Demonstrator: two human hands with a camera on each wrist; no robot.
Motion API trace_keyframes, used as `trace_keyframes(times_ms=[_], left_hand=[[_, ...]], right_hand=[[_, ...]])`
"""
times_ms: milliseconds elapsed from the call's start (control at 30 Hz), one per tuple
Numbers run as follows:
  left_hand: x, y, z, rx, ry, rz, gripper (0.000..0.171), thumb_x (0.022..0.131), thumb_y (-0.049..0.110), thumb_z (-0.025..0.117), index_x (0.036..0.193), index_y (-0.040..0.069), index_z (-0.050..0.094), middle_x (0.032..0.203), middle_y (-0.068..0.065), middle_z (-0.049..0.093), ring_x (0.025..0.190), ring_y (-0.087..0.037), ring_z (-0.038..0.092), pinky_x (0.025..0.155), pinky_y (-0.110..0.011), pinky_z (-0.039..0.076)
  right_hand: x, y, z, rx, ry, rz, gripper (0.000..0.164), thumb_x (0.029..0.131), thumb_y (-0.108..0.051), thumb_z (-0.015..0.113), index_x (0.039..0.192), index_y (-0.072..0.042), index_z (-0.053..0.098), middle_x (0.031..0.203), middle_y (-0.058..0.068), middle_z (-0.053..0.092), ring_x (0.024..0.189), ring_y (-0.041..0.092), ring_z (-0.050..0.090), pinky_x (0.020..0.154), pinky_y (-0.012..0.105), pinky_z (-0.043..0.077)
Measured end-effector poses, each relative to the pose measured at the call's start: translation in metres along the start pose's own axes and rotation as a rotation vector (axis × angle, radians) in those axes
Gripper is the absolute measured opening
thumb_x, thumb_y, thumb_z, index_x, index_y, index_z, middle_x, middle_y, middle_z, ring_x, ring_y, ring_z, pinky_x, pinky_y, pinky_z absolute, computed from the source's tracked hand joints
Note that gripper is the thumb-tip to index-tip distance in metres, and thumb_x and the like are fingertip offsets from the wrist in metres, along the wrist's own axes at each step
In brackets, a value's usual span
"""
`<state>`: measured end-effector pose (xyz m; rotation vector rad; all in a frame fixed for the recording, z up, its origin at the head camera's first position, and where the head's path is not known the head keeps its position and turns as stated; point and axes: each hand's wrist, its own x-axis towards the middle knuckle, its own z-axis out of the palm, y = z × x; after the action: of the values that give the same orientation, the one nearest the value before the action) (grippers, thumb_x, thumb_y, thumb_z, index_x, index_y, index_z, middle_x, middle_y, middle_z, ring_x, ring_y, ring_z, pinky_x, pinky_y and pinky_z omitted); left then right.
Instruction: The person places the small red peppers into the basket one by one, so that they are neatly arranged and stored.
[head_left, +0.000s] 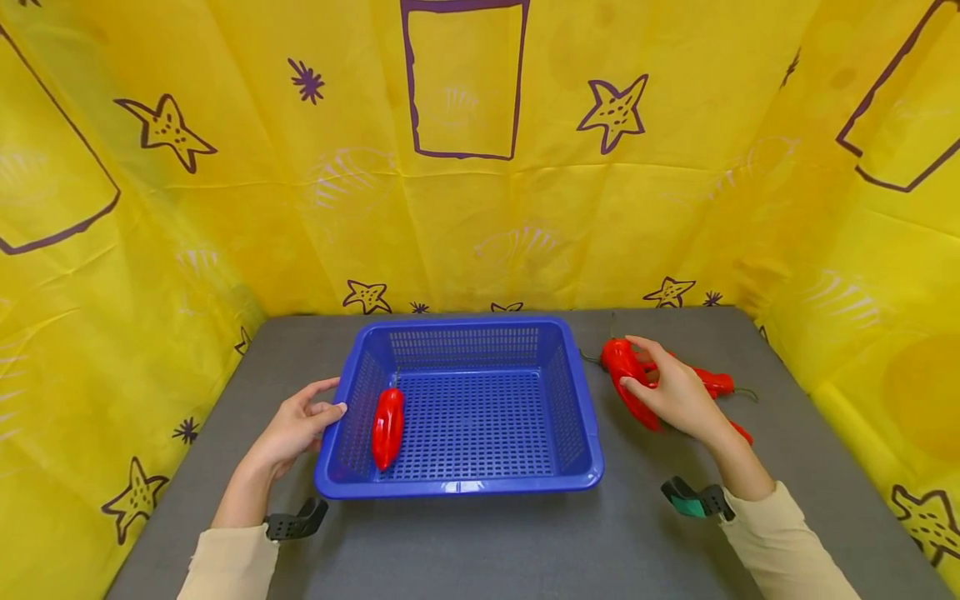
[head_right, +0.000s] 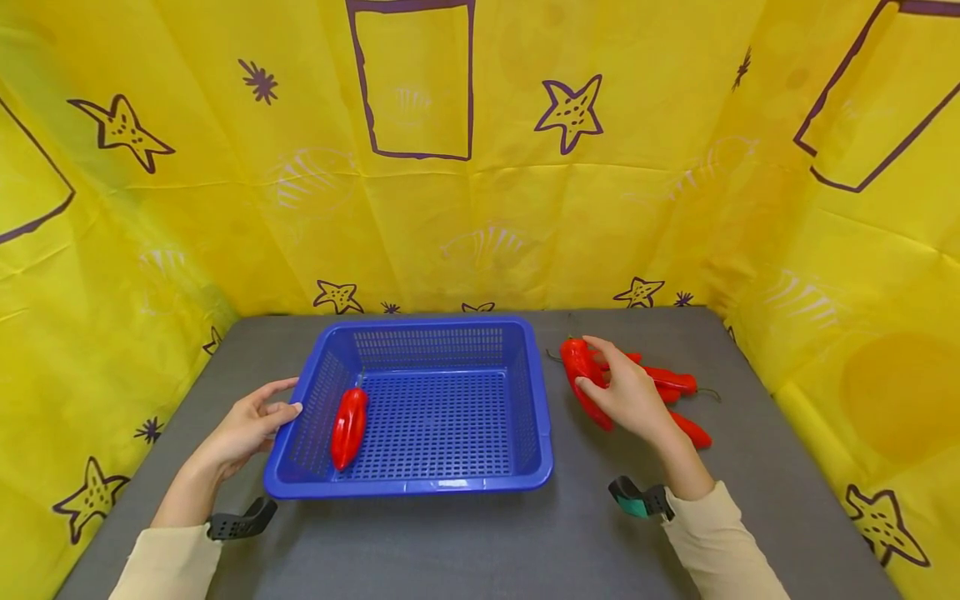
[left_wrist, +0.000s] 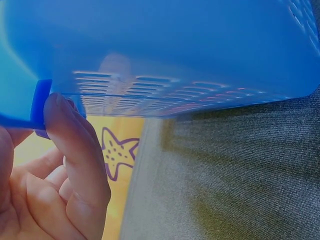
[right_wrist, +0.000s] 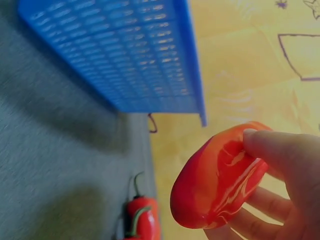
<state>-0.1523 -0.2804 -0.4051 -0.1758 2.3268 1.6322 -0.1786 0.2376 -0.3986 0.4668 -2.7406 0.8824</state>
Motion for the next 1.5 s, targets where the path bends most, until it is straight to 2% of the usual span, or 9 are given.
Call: trace_keyframes(times_ms=[300, 533, 700, 1033, 1500], left_hand=[[0.000, 0.000, 0.000, 0.003, -0.003, 0.003, 0.066, 0.090, 0.028, 0.059, 0.143, 0.009, 0.024, 0.096, -0.017, 0.064, 0.075, -0.027, 0.067, 0.066, -0.042, 0.057], [-0.001, 0.001, -0.001, 0.008, -0.003, -0.001, 0.067, 0.091, 0.028, 0.058, 0.144, 0.010, 0.023, 0.096, -0.016, 0.064, 0.076, -0.026, 0.067, 0.067, -0.042, 0.057], [-0.002, 0.000, 0.000, -0.019, -0.012, 0.003, 0.065, 0.091, 0.026, 0.059, 0.143, 0.009, 0.023, 0.091, -0.015, 0.064, 0.075, -0.027, 0.067, 0.067, -0.045, 0.056], [-0.002, 0.000, -0.001, -0.014, -0.015, 0.004, 0.066, 0.090, 0.027, 0.059, 0.143, 0.010, 0.023, 0.090, -0.015, 0.063, 0.074, -0.026, 0.067, 0.067, -0.043, 0.056], [-0.001, 0.001, -0.001, -0.010, -0.015, -0.006, 0.066, 0.091, 0.026, 0.058, 0.144, 0.010, 0.022, 0.092, -0.015, 0.063, 0.074, -0.027, 0.067, 0.066, -0.043, 0.057]], right_hand=[[0.021, -0.015, -0.012, 0.025, -0.028, 0.026, 0.062, 0.084, -0.020, 0.067, 0.137, -0.010, 0.036, 0.108, 0.021, 0.058, 0.084, 0.033, 0.065, 0.071, 0.048, 0.054], [0.036, -0.028, -0.017, 0.002, -0.036, 0.033, 0.062, 0.085, -0.024, 0.065, 0.138, -0.011, 0.035, 0.109, 0.019, 0.058, 0.084, 0.030, 0.063, 0.072, 0.047, 0.052], [0.045, -0.040, -0.016, 0.028, -0.068, 0.015, 0.065, 0.085, -0.023, 0.065, 0.141, -0.012, 0.033, 0.111, 0.019, 0.058, 0.081, 0.028, 0.065, 0.069, 0.043, 0.054], [0.058, -0.054, -0.008, 0.077, -0.107, 0.006, 0.066, 0.085, -0.024, 0.065, 0.141, -0.012, 0.032, 0.110, 0.020, 0.058, 0.071, 0.022, 0.065, 0.061, 0.033, 0.054], [0.073, -0.075, 0.015, 0.157, -0.136, 0.014, 0.065, 0.084, -0.023, 0.067, 0.138, -0.013, 0.033, 0.108, 0.019, 0.057, 0.071, 0.021, 0.064, 0.056, 0.030, 0.055]])
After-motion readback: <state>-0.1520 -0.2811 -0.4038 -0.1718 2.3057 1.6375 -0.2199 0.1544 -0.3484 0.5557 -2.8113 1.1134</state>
